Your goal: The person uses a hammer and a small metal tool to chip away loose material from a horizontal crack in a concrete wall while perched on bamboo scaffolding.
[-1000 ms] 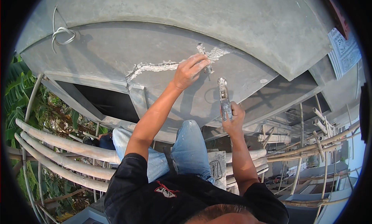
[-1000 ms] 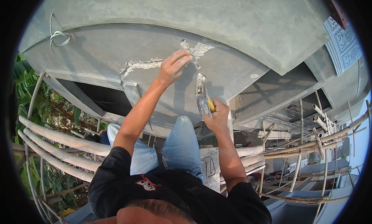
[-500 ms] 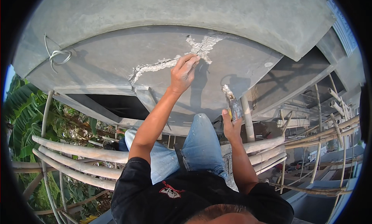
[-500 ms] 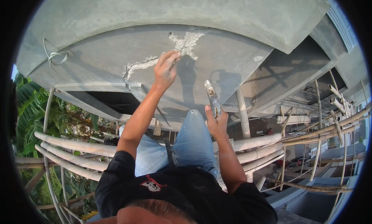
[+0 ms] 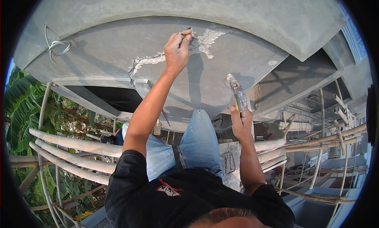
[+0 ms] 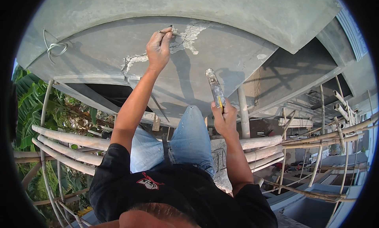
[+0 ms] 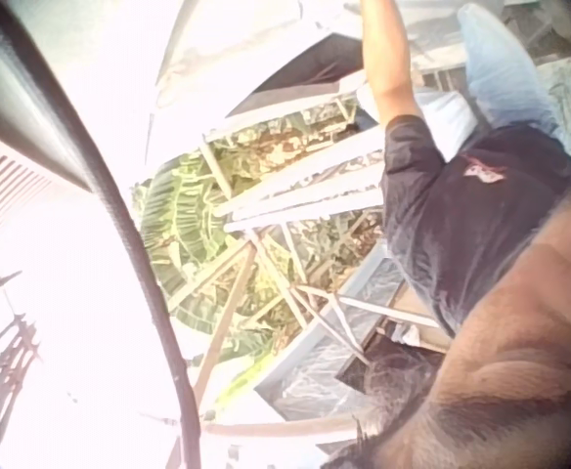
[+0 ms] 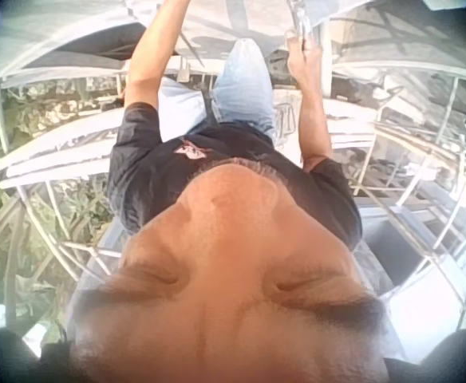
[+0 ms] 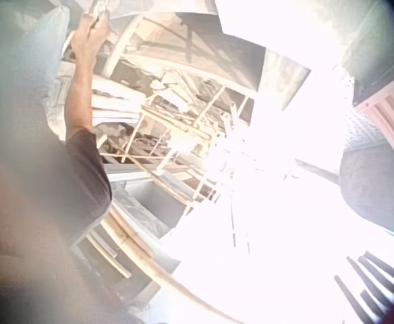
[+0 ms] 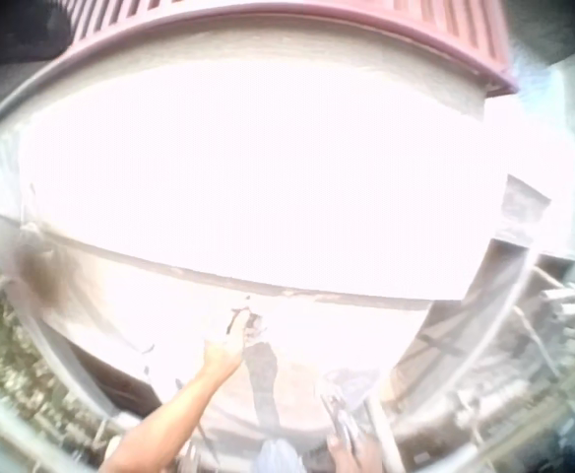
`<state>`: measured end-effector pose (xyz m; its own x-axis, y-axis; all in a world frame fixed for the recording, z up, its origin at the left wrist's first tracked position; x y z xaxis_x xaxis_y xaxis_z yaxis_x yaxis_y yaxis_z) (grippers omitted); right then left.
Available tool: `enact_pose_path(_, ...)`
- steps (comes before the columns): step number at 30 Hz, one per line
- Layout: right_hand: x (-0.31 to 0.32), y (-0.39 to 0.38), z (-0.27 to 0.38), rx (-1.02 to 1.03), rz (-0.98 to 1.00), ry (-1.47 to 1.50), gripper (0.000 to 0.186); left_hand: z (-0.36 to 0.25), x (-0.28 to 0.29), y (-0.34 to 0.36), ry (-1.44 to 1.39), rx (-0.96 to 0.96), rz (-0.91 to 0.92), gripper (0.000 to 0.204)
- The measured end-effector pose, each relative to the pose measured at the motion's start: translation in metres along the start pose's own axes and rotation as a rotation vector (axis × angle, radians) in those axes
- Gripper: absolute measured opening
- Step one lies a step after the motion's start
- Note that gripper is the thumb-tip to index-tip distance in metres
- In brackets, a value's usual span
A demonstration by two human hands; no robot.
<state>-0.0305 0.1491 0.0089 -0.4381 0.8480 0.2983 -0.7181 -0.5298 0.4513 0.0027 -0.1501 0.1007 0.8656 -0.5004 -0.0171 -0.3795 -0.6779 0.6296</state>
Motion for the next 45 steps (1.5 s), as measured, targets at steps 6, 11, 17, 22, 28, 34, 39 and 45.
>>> enact_pose_path(6, 0.008, 0.045, 0.072, 0.233, 0.128, -0.295, 0.028, -0.008, 0.001, 0.001, 0.028, -0.044, 0.032, 0.013)
enact_pose_path(11, -0.015, 0.084, 0.141, 0.549, 0.229, -0.568, 0.032, -0.006, 0.005, -0.003, -0.058, -0.082, 0.001, 0.012)
enact_pose_path(17, -0.052, 0.124, 0.173, 0.561, 0.423, -0.912, 0.025, -0.008, 0.000, 0.000, -0.016, -0.127, 0.041, 0.010)
enact_pose_path(22, -0.070, 0.128, 0.198, 0.760, 0.376, -0.865, 0.027, -0.005, 0.000, 0.002, -0.094, -0.180, 0.054, 0.010)
enact_pose_path(28, -0.080, 0.132, 0.198, 0.750, 0.447, -1.023, 0.026, 0.001, 0.000, -0.001, -0.092, -0.156, 0.036, 0.009)
enact_pose_path(34, -0.091, 0.146, 0.187, 0.634, 0.555, -1.207, 0.025, 0.010, 0.003, 0.004, -0.161, -0.184, 0.048, 0.009)
enact_pose_path(39, -0.091, 0.130, 0.220, 0.919, 0.458, -0.926, 0.025, 0.001, 0.006, -0.001, -0.212, -0.194, -0.008, 0.012)
enact_pose_path(45, -0.087, 0.133, 0.215, 0.899, 0.437, -0.919, 0.028, 0.006, 0.006, -0.004, -0.224, -0.153, -0.001, 0.011)
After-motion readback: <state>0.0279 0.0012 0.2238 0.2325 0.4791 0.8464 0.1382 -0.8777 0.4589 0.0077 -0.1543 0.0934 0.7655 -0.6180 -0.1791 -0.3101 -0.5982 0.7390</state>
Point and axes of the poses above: each hand's wrist, its own y-axis towards the middle knuckle, its own x-axis out of the back of the hand, z = x × y, the point moved 9 cm from there along y, towards the middle knuckle, and after that the axes turned 13 degrees about x, right-handed, at the moved point
